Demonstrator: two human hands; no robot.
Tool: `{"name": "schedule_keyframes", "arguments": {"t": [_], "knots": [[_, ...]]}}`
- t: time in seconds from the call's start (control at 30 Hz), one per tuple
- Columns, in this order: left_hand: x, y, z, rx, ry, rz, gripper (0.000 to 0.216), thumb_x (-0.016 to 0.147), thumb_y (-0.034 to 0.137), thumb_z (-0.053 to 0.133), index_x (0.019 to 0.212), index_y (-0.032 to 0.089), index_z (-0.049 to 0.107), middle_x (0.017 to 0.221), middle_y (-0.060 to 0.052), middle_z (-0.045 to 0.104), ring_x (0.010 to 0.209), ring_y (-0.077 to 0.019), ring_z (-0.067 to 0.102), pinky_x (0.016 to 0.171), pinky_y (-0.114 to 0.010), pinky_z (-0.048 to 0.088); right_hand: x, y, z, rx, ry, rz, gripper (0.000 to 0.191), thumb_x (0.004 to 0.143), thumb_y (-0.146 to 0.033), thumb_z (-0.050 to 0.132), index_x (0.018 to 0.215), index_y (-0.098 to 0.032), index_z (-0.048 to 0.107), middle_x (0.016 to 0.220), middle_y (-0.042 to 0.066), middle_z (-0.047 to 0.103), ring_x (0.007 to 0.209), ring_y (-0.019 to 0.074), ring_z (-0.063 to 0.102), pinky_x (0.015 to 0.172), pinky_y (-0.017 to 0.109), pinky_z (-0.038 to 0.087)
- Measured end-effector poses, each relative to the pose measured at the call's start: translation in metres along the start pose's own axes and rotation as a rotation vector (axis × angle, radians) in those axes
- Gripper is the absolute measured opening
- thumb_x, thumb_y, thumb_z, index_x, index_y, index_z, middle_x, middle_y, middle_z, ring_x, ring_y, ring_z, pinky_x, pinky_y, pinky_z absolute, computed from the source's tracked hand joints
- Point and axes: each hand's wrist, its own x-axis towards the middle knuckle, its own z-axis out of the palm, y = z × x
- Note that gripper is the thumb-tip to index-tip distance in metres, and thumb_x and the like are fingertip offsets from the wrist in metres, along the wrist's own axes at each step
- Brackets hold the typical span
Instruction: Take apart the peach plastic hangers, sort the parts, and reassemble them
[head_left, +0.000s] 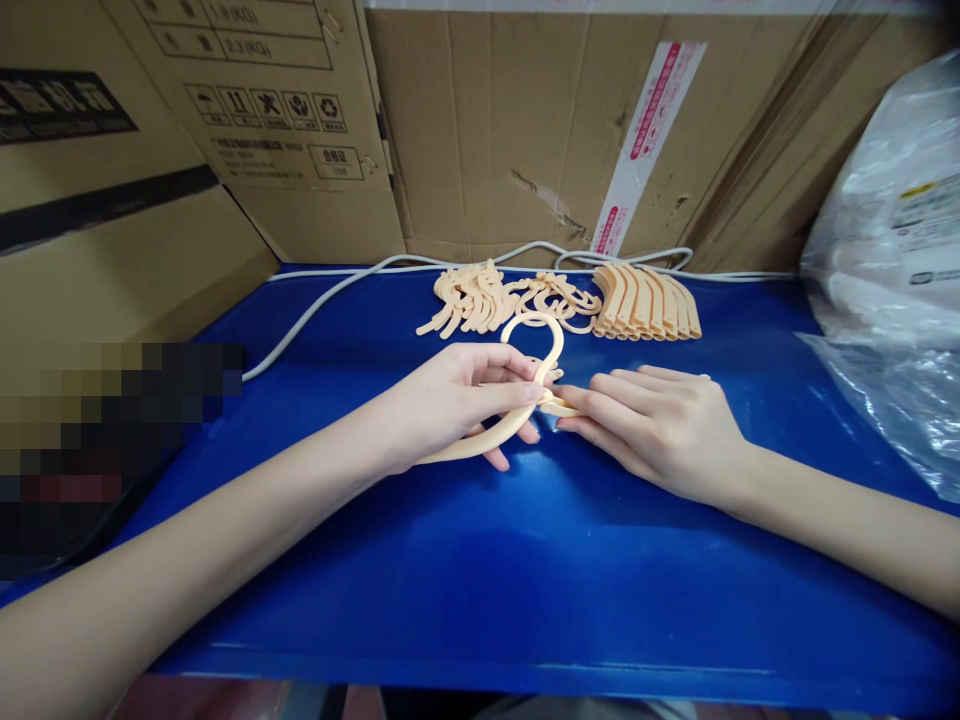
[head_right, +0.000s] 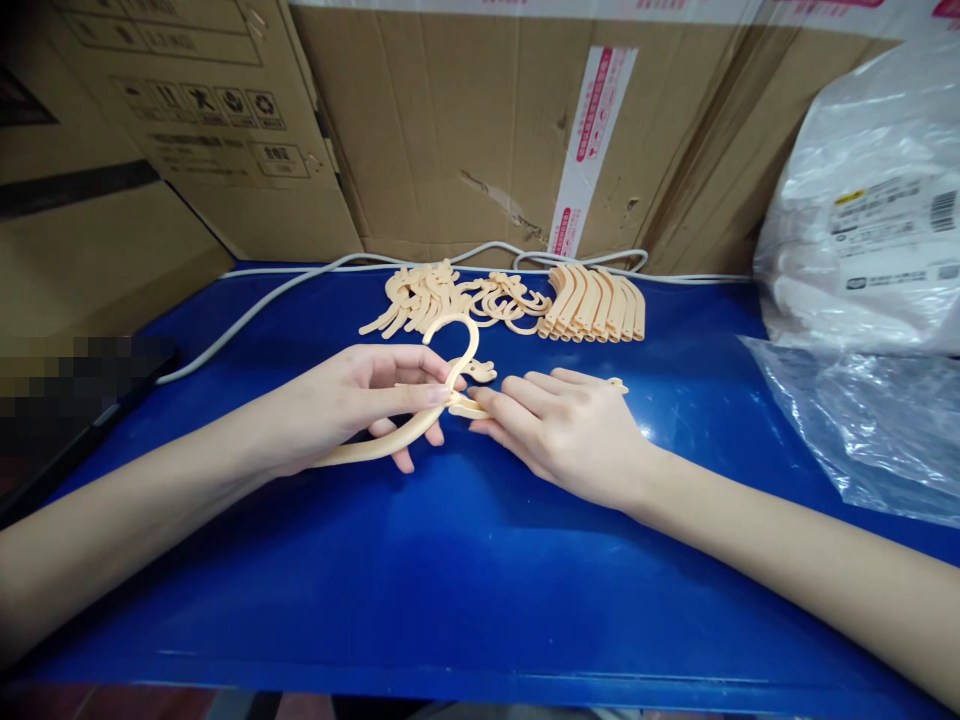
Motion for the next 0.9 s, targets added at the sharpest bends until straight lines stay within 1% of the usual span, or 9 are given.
{"name": "schedule_keyframes", "arguments": {"t": [0.23, 0.43, 0.77, 0.9], "knots": [[0.0007, 0.0011, 0.0005, 0.025, 0.000, 0.020, 0.003, 0.087, 0.011, 0.061, 0.085, 0.014, 0.062, 0.064, 0.000, 0.066, 0.061, -0.0139, 0.067, 0.042, -0.020, 0.056, 0.0000, -0.0011, 0.0002, -0.026, 0.022, -0.016, 0.028, 0.102, -0.030, 0.047, 0.098, -0.015, 0.069, 0.063, -0.002, 0.061, 0.055, 0.0106, 0.054, 0.055, 0.026, 0.037], [-0.0004, 0.0003, -0.0002, 0.037, -0.015, 0.029, 0.003, 0.088, 0.012, 0.061, 0.085, 0.013, 0.060, 0.064, 0.001, 0.065, 0.055, -0.0113, 0.064, 0.042, -0.018, 0.055, -0.0007, -0.0002, 0.0011, -0.016, 0.042, -0.030, 0.028, 0.102, -0.031, 0.047, 0.097, -0.015, 0.069, 0.062, -0.003, 0.060, 0.052, 0.0099, 0.051, 0.055, 0.025, 0.036], [0.0006, -0.0023, -0.0017, 0.025, -0.056, 0.059, 0.003, 0.088, 0.015, 0.061, 0.086, 0.014, 0.059, 0.065, 0.000, 0.065, 0.061, -0.0122, 0.066, 0.044, -0.018, 0.057, -0.0007, -0.0002, 0.0005, -0.009, 0.052, -0.034, 0.027, 0.102, -0.029, 0.047, 0.097, -0.015, 0.070, 0.063, -0.003, 0.061, 0.052, 0.0108, 0.052, 0.054, 0.026, 0.037], [0.0007, -0.0031, -0.0027, 0.021, -0.069, 0.081, 0.005, 0.087, 0.017, 0.062, 0.086, 0.015, 0.058, 0.069, 0.000, 0.065, 0.064, -0.0129, 0.067, 0.044, -0.019, 0.057, -0.0009, 0.0002, 0.0003, -0.007, 0.058, -0.037, 0.027, 0.102, -0.029, 0.048, 0.097, -0.014, 0.070, 0.062, -0.003, 0.061, 0.051, 0.0108, 0.051, 0.054, 0.026, 0.037]]}}
